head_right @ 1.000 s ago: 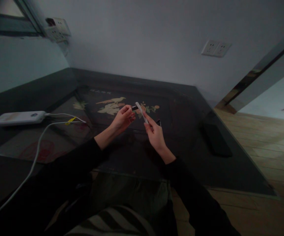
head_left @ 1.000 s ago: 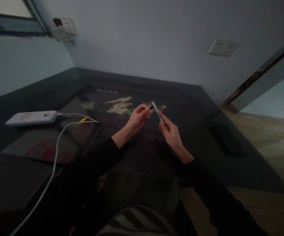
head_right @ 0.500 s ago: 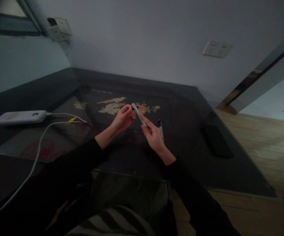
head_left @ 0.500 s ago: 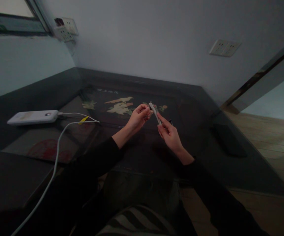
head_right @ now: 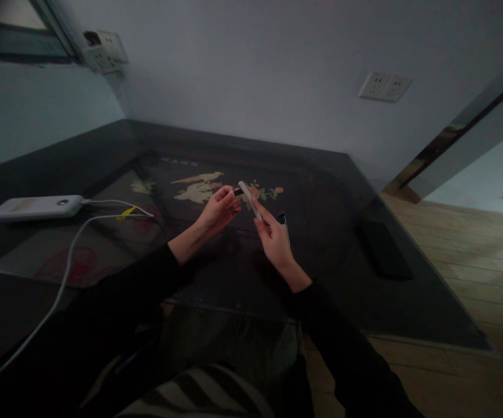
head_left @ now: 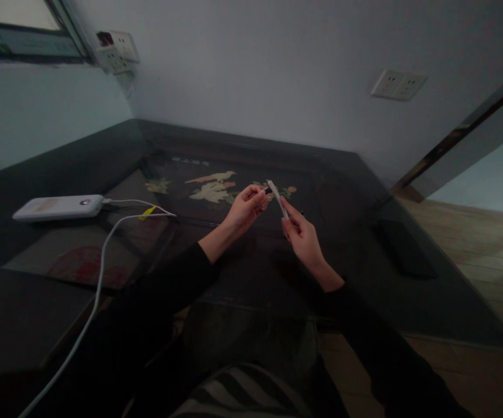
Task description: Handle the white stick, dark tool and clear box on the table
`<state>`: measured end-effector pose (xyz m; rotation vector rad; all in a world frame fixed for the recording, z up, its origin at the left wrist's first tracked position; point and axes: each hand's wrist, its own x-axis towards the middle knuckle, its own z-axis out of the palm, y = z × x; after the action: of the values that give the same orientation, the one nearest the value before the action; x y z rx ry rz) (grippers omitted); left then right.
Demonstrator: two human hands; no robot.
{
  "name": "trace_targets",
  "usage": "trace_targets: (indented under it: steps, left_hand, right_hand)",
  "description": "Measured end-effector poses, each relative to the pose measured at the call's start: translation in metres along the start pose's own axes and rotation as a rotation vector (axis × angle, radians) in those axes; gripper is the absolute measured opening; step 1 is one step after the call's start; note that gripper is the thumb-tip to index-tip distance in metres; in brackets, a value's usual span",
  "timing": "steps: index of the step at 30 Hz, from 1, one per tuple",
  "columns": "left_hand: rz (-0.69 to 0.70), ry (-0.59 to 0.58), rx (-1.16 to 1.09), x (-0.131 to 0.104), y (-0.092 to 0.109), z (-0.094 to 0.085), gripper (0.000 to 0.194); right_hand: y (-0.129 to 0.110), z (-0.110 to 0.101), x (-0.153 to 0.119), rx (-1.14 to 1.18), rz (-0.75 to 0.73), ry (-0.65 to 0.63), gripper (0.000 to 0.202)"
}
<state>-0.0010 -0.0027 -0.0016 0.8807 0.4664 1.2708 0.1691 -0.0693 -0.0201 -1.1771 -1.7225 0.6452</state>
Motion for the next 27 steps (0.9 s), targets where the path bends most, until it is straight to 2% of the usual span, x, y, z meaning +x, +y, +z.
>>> trace_targets:
  steps: [3,10,17,22,27]
  left_hand:
    - [-0.002,-0.013,0.004,-0.001,0.0,0.0,0.034]
    - [-0.03,0.013,0.009,-0.002,0.003,0.003,0.03]
    - [0.002,-0.004,-0.019,-0.002,0.003,0.003,0.031]
    - [0.006,0.037,-0.027,0.0,0.001,0.004,0.032]
    - [0.017,0.031,-0.026,0.0,0.002,0.004,0.031]
  right_hand:
    - [0.0,-0.001,0.001,0.012,0.017,0.063,0.054]
    - [-0.001,-0.001,0.001,0.01,0.003,0.058,0.055]
    - [-0.002,0.001,-0.003,0.057,0.011,-0.004,0.053]
    - [-0.009,0.002,-0.005,0.032,-0.03,-0.038,0.051]
    - [-0.01,0.002,-0.005,0.037,-0.03,-0.044,0.051]
